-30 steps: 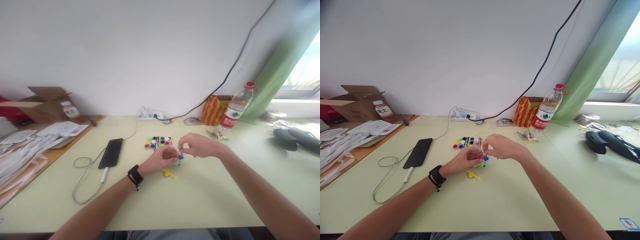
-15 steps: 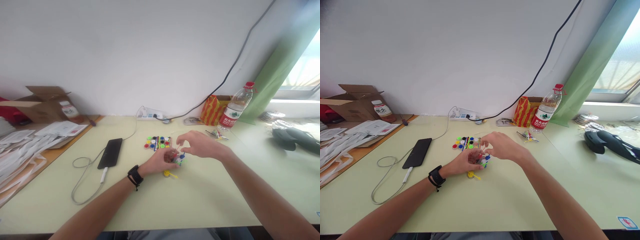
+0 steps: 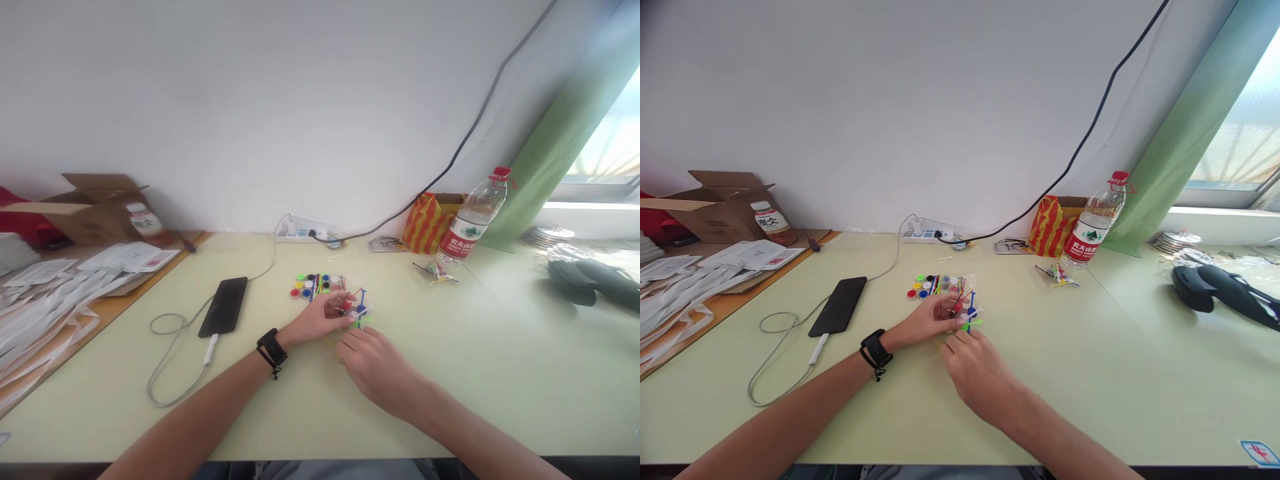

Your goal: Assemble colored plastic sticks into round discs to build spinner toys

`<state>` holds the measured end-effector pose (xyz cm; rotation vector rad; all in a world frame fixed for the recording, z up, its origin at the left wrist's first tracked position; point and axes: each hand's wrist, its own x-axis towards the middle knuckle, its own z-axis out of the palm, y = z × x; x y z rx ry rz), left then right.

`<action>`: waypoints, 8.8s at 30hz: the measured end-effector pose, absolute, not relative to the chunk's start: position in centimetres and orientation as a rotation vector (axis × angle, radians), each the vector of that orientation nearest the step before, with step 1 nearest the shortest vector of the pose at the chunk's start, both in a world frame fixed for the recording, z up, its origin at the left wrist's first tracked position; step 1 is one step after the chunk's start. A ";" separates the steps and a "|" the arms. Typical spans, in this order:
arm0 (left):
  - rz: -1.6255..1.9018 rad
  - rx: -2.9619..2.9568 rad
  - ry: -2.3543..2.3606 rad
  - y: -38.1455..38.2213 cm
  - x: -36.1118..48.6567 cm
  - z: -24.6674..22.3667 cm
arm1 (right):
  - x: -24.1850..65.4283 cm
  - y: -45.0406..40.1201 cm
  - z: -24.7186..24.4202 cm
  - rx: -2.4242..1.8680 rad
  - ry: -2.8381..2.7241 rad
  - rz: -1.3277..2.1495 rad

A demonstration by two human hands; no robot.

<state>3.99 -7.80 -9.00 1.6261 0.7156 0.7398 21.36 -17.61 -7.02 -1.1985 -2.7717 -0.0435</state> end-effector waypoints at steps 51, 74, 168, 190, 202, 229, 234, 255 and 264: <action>0.898 1.899 0.845 -8.4 4.9 -10.1 | 26.8 -13.0 2.2 -1.240 -1.993 0.359; 0.905 1.968 0.882 -8.7 4.9 -9.6 | 27.9 -12.9 5.9 -1.205 -1.845 0.532; 1.105 1.694 0.762 -7.8 4.3 -7.2 | 23.7 -12.1 -7.6 -0.936 -1.310 1.244; 1.052 1.565 0.816 -5.6 1.9 -6.7 | 28.9 -9.4 -7.1 -0.929 -1.433 1.288; 1.048 1.573 0.823 -6.5 3.1 -6.5 | 28.0 -10.2 -6.8 -0.910 -1.543 1.107; 0.958 1.648 0.756 -6.4 3.0 -6.9 | 27.4 -10.3 -6.6 -0.965 -1.557 1.157; 0.943 1.639 0.746 -6.3 2.9 -7.0 | 27.4 -10.1 -6.4 -0.981 -1.561 1.105; 0.999 1.540 0.785 -5.7 2.4 -6.8 | 27.8 -9.0 -7.6 -0.972 -1.492 1.078; 1.052 1.483 0.863 -5.6 2.4 -7.1 | 28.3 -8.4 -8.4 -0.851 -1.429 1.129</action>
